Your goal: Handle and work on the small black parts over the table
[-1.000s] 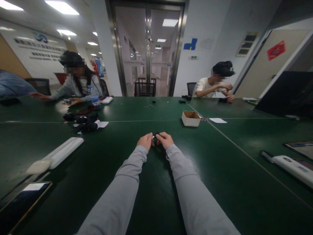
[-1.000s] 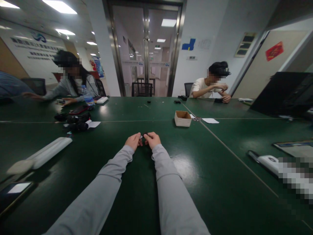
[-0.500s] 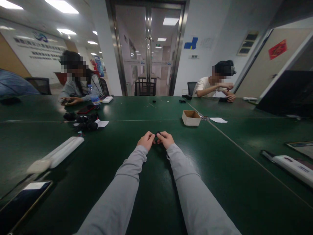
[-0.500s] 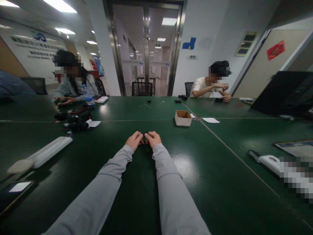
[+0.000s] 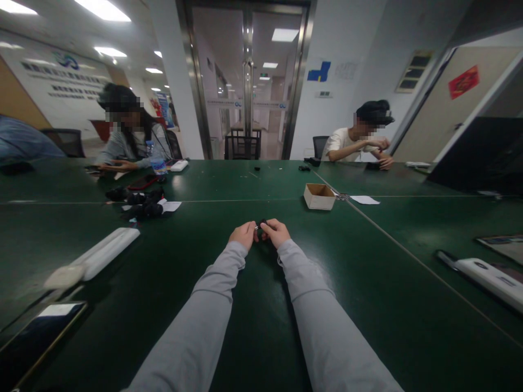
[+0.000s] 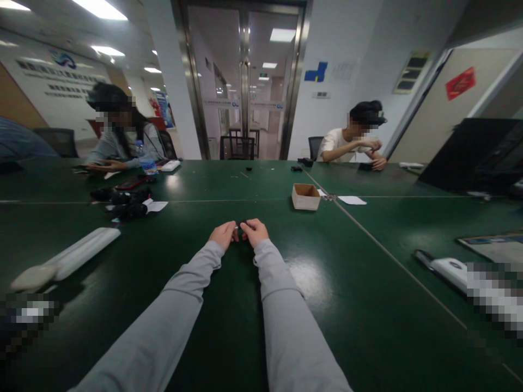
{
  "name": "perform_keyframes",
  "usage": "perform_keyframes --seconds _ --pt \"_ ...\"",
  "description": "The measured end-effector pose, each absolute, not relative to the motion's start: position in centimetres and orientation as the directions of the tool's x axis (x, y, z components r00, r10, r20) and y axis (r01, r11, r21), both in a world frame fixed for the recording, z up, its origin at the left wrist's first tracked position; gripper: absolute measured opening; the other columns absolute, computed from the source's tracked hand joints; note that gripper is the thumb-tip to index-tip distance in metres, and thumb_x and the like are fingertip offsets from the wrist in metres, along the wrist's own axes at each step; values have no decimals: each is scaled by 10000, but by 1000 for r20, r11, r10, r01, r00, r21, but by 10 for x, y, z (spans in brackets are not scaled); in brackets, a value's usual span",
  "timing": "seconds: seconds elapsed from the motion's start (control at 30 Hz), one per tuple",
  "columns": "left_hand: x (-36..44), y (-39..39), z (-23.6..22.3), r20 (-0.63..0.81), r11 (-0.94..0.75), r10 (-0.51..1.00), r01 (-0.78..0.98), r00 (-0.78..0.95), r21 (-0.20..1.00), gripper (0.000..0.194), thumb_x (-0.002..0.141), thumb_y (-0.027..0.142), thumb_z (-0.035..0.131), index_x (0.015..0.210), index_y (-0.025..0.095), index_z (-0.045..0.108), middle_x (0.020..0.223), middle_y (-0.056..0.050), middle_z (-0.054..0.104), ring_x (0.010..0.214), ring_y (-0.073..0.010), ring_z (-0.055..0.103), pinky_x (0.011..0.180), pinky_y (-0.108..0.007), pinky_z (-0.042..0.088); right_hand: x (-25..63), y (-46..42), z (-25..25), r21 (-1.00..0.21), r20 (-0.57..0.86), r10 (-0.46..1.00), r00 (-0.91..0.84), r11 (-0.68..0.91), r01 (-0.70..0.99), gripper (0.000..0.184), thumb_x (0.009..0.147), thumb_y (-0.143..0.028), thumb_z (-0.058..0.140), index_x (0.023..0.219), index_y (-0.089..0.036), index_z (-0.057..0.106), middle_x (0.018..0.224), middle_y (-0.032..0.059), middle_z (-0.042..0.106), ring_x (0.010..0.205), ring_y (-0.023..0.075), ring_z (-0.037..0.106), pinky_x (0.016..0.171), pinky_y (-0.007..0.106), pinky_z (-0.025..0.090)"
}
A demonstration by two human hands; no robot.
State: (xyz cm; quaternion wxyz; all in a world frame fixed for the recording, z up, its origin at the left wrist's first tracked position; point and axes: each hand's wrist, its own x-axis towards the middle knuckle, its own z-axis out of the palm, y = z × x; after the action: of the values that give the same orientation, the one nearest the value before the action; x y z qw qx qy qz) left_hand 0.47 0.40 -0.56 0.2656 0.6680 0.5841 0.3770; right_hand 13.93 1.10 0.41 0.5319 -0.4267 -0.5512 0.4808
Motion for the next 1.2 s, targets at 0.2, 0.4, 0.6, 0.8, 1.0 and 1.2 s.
perform_keyframes --seconds 0.2,0.4,0.6,0.8,1.0,1.2 --pt "5 0 -2 211 -197 977 556 40 807 306 825 463 341 767 225 524 630 24 626 606 -124 566 580 -223 408 138 9 6 -988 150 987 -56 149 -26 317 556 -421 691 648 -140 578 694 -12 510 457 78 501 422 229 453" --pt "6 -1 -1 207 -173 978 631 20 757 408 856 441 254 658 210 526 661 -7 625 606 -128 563 619 -237 413 138 9 8 -989 147 987 -68 147 -6 311 558 -419 699 634 -141 579 697 -10 520 464 74 502 419 212 449" --pt "5 -1 -1 198 -186 979 579 42 794 272 828 435 343 781 235 523 673 27 634 628 -128 567 615 -233 417 139 10 7 -990 143 989 -48 142 -15 281 589 -388 677 649 -131 579 732 1 512 453 74 498 429 240 455" --pt "7 -3 3 164 -137 986 609 13 781 432 856 443 234 636 208 522 647 -7 624 614 -133 567 623 -239 417 138 10 6 -989 147 987 -57 146 -28 291 577 -391 690 672 -133 595 760 9 526 461 73 501 425 233 456" --pt "7 -3 3 193 -182 980 587 45 789 242 825 417 364 807 232 519 691 27 641 610 -121 563 589 -223 406 139 11 5 -989 145 988 -48 143 -35 317 554 -413 700 649 -134 584 740 3 523 454 74 503 412 228 454" --pt "5 -1 0 168 -153 985 600 31 785 405 852 462 252 709 210 535 650 -2 628 597 -126 562 580 -232 408 138 10 7 -990 137 989 -51 135 -32 338 537 -430 709 642 -136 578 693 -15 521 445 69 500 400 208 450"
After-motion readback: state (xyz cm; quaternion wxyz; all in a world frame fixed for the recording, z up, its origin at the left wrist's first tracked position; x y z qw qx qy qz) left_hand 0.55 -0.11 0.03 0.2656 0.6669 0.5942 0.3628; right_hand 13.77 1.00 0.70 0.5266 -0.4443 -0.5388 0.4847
